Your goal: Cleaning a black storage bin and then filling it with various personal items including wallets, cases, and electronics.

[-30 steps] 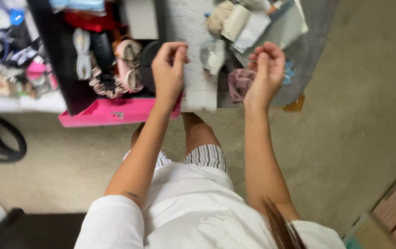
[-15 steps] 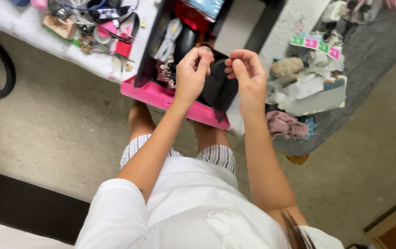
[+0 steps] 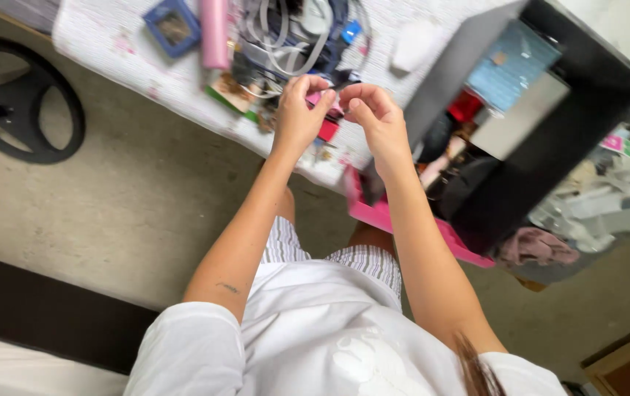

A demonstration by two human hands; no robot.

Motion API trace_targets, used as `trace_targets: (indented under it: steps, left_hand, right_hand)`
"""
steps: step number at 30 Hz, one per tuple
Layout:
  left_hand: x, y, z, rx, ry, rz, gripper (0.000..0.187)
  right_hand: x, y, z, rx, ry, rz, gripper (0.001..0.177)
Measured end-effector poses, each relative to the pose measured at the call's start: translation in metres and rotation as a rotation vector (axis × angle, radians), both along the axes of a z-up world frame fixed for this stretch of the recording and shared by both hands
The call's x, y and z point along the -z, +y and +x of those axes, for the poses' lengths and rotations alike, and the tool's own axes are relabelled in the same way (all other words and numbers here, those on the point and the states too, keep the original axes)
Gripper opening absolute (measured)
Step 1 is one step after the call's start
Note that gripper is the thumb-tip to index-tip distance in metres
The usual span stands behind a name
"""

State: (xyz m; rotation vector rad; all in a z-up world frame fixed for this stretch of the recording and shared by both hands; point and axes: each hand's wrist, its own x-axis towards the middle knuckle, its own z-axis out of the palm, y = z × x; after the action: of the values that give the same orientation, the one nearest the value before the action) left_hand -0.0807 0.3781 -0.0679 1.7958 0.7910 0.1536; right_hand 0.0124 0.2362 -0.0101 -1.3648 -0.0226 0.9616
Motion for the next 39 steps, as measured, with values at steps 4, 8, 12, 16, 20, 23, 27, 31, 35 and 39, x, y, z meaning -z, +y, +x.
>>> trace_targets:
  steps: [4,8,12,16,20,23,27,31,35,39]
  left_hand:
    - [0.041,0.092,-0.015,-0.157,0.086,0.384,0.027]
    - [0.075,0.146,-0.020,-0.262,0.342,0.447,0.044]
    - [0.089,0.171,-0.013,-0.286,0.443,0.259,0.059]
    - [0.109,0.172,-0.016,-0.226,0.343,0.278,0.064]
    - [0.048,0.162,-0.002,-0.203,-0.089,-0.316,0.047]
    - [-0.001,0.127,0.004,0.014,-0.170,-0.442,0.047]
    - [-0.058,0.082,0.036,0.258,-0.283,-0.378,0.047]
    - [-0.088,0.029,0.066,0.424,-0.096,-0.377,0.054]
    - [-0.104,-0.044,0.075,0.525,-0.065,-0.343,0.058]
    - [-0.062,-0.149,0.063,0.508,-0.067,-0.445,0.062]
  right_hand:
    - [0.038,0.075,-0.013,-0.037,-0.006,-0.072,0.017]
    - [0.077,0.118,-0.019,-0.070,-0.065,-0.207,0.020]
    - [0.100,0.136,-0.023,-0.063,0.016,-0.250,0.022]
    - [0.101,0.138,-0.027,-0.050,0.052,-0.290,0.021]
    - [0.042,0.152,-0.019,0.014,0.098,-0.263,0.026]
    - [0.014,0.144,-0.014,0.247,0.225,-0.070,0.043]
    - [0.002,0.084,-0.011,0.484,0.224,0.183,0.049]
    - [-0.016,0.013,-0.006,0.511,0.122,0.183,0.043]
    - [-0.010,-0.068,-0.011,0.674,0.123,0.170,0.041]
    - [-0.005,-0.162,-0.021,0.807,-0.025,0.041,0.039]
